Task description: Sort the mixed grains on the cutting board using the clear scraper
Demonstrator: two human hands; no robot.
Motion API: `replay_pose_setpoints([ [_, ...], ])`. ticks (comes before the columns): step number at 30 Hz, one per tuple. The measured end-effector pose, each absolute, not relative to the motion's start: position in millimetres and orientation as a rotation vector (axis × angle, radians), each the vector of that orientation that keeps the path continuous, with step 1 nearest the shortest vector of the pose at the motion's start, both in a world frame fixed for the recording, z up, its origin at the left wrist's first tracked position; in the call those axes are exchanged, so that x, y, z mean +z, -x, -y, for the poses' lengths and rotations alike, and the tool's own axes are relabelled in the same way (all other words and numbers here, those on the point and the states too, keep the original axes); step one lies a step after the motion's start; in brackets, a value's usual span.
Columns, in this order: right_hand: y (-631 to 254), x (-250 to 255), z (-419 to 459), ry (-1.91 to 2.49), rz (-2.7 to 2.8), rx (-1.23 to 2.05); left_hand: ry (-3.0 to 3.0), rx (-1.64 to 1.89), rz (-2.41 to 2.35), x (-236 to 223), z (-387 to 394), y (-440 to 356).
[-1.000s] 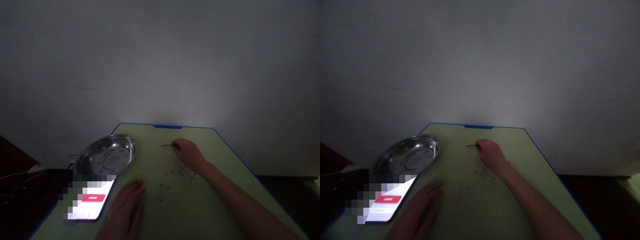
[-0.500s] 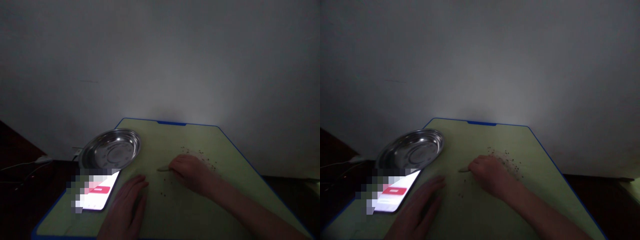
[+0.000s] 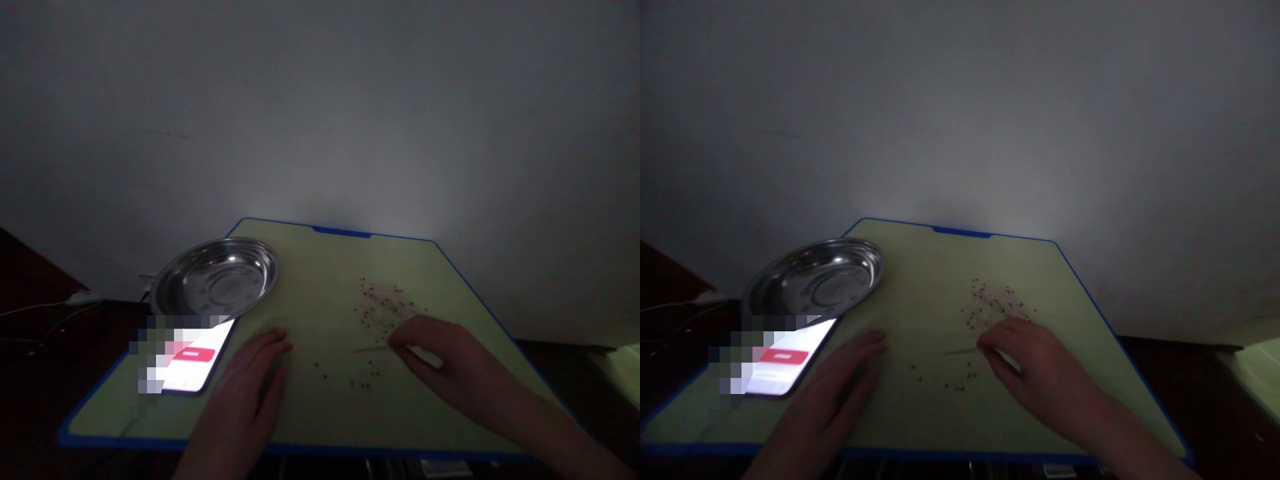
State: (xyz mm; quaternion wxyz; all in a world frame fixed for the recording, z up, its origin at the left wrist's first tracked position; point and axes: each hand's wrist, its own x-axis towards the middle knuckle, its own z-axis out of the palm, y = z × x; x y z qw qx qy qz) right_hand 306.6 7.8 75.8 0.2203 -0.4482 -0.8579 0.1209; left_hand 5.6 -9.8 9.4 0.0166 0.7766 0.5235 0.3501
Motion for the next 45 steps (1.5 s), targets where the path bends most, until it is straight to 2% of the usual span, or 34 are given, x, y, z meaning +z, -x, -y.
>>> replay_pose_setpoints([
  [7,-334,66,-10,1.501,2.015,0.673,-2.444,1.056,-1.609,8,11,-3],
  [19,-327,40,7,1.573,1.918,0.890,-2.442,1.015,-1.611,9,9,-4],
  [45,-289,36,23,1.527,2.000,0.841,-2.423,1.007,-1.590,8,10,-4],
])
